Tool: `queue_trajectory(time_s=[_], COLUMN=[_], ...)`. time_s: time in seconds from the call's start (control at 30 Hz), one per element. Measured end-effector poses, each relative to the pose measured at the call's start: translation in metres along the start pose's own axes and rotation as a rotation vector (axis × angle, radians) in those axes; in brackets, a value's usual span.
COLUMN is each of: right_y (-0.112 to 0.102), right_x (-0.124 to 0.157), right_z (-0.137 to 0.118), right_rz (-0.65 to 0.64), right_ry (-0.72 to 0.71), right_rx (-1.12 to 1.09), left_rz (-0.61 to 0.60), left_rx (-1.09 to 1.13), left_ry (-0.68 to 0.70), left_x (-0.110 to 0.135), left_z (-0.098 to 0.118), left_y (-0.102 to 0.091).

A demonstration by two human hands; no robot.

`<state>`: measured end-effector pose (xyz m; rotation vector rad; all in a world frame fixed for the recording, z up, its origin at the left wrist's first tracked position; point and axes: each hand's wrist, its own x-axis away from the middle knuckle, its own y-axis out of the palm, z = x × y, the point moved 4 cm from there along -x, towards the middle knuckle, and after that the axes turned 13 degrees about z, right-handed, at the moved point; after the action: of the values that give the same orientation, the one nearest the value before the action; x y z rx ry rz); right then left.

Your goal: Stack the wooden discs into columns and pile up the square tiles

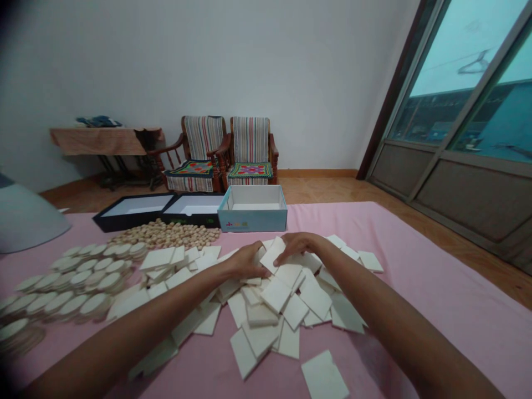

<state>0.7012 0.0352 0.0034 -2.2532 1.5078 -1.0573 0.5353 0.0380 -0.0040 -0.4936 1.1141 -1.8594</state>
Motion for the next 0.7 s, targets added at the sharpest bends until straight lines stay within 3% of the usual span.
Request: queue_trajectory(time_s=[0.17, 0.5, 0.7], right_y=[0.008, 0.015, 0.021], right_x=[0.0, -0.001, -0.001], right_z=[0.002, -0.002, -0.01], right_rz=[-0.041, -0.003, 0.003], right_ry=[-0.037, -0.109, -0.234], right_rx=[-0.127, -0.259, -0.359], left_rz=[0.013, 0.078, 0.131], left_rx=[0.032, 0.082, 0.193], left_ry=[-0.037, -0.033, 0.0], left_x=[0.002, 0.011, 0.021], left_z=[-0.002, -0.003, -0.001], left_y=[0.002, 0.002, -0.004])
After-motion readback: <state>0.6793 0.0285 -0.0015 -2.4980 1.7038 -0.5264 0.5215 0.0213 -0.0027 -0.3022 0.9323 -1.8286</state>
